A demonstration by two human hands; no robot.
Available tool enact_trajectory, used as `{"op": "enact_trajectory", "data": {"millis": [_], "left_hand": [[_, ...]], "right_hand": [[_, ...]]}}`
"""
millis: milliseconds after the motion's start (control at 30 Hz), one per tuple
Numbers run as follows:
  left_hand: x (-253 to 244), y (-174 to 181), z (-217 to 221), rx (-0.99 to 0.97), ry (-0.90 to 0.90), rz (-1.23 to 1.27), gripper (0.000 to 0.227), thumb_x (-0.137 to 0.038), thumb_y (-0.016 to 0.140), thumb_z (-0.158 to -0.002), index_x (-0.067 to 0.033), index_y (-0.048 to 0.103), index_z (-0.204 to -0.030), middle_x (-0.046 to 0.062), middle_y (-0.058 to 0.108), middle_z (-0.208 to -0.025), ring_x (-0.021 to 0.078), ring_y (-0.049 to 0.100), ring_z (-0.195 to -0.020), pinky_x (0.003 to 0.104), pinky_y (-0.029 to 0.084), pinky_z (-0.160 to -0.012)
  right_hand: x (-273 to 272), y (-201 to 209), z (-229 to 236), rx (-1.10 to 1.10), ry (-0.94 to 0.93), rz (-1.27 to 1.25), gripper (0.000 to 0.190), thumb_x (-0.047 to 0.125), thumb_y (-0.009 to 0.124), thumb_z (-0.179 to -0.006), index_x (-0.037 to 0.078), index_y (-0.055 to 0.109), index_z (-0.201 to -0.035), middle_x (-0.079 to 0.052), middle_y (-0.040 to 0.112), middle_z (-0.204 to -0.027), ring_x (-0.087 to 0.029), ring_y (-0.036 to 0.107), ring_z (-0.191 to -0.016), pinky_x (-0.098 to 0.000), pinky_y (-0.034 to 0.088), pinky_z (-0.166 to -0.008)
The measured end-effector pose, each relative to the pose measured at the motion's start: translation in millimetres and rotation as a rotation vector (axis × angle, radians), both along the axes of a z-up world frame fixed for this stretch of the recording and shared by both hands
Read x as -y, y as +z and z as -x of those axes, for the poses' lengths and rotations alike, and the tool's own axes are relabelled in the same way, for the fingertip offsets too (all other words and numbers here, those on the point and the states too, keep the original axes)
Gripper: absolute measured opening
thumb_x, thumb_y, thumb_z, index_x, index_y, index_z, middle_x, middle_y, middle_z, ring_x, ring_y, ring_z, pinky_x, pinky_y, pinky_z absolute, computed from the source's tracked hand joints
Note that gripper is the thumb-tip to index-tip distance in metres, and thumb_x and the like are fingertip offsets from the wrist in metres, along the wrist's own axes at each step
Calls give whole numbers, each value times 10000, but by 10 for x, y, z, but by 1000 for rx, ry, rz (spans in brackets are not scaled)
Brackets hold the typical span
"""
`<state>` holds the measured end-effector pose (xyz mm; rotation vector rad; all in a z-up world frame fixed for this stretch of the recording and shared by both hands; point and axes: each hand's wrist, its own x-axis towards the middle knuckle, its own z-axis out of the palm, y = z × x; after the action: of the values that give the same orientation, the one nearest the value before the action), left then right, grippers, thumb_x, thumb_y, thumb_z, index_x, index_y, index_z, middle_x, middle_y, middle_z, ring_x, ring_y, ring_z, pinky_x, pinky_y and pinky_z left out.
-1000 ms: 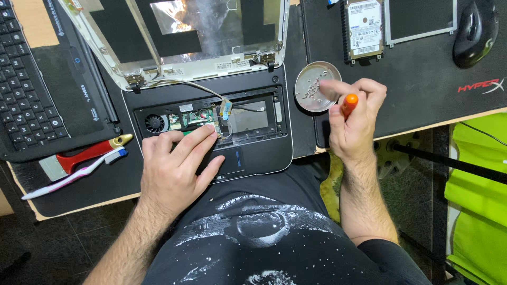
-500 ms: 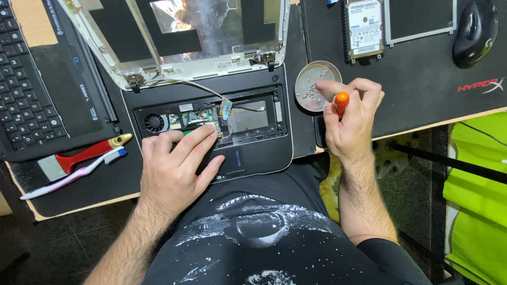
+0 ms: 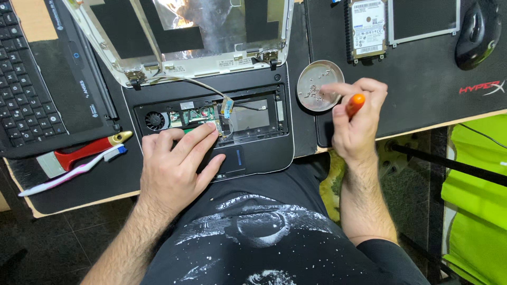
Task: The person assembles a laptop by installing the palm rest, inserting a RAM module, and securing a hard drive. They use a screwdriver to fasten screws for the components and the palm rest.
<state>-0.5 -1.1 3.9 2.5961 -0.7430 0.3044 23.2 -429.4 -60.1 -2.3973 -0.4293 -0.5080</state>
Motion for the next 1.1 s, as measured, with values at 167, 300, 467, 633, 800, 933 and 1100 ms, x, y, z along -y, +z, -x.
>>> {"op": "enact_trajectory", "data": {"millis": [167, 300, 467, 633, 800, 933, 1100], "left_hand": [[6, -6, -5, 9, 0, 3, 335, -440, 853, -1144, -234, 907, -1403, -124, 878, -1489, 241, 674, -1123, 462, 502, -998], [9, 5, -11, 23, 1, 12, 330, -434, 848, -1148, -233, 904, -1404, -123, 877, -1479, 241, 673, -1121, 459, 499, -992], [8, 11, -16, 20, -1, 5, 348, -436, 851, -1139, -238, 900, -1420, -124, 871, -1491, 243, 669, -1123, 458, 500, -987], [8, 12, -6, 21, 3, 2, 345, -440, 836, -1151, -241, 899, -1426, -130, 867, -1495, 237, 666, -1130, 455, 502, -994], [-2, -13, -4, 31, 3, 0, 348, -444, 836, -1148, -238, 896, -1422, -124, 866, -1482, 237, 667, -1133, 455, 504, -993], [9, 6, -13, 25, 3, 4, 344, -444, 839, -1145, -240, 899, -1415, -125, 869, -1471, 239, 669, -1126, 453, 504, -983], [11, 5, -10, 27, 6, 10, 335, -436, 847, -1142, -240, 902, -1408, -126, 874, -1459, 239, 671, -1119, 452, 502, -979]], "right_hand": [[-79, 132, -58, 18, -48, 13, 508, 469, 457, -1383, 64, 564, -1097, -128, 839, -1333, -381, 508, -1201, -514, 355, -1175], [294, -365, -79, 219, -81, -270, 409, 292, 689, -1320, -28, 630, -1073, -219, 602, -1076, -410, 551, -1031, -505, 496, -975], [17, -93, -219, 264, -73, -549, 399, 108, 928, -1203, -119, 601, -1217, -289, 649, -1115, -394, 676, -1050, -454, 632, -852], [-270, 156, -211, 122, -99, -640, 390, 108, 823, -1273, -66, 475, -1237, -361, 749, -1140, -348, 814, -981, -425, 715, -938], [-250, 94, -253, 205, -101, -452, 389, 28, 928, -1231, -92, 564, -1160, -327, 843, -1042, -459, 880, -999, -514, 686, -1025], [-249, 102, -239, 223, -109, -442, 376, 29, 921, -1249, -89, 577, -1155, -319, 829, -1018, -466, 885, -987, -512, 689, -975], [-256, 81, -248, 224, -112, -425, 359, 0, 927, -1240, -85, 590, -1154, -308, 835, -1030, -463, 888, -1004, -517, 686, -994]]}}
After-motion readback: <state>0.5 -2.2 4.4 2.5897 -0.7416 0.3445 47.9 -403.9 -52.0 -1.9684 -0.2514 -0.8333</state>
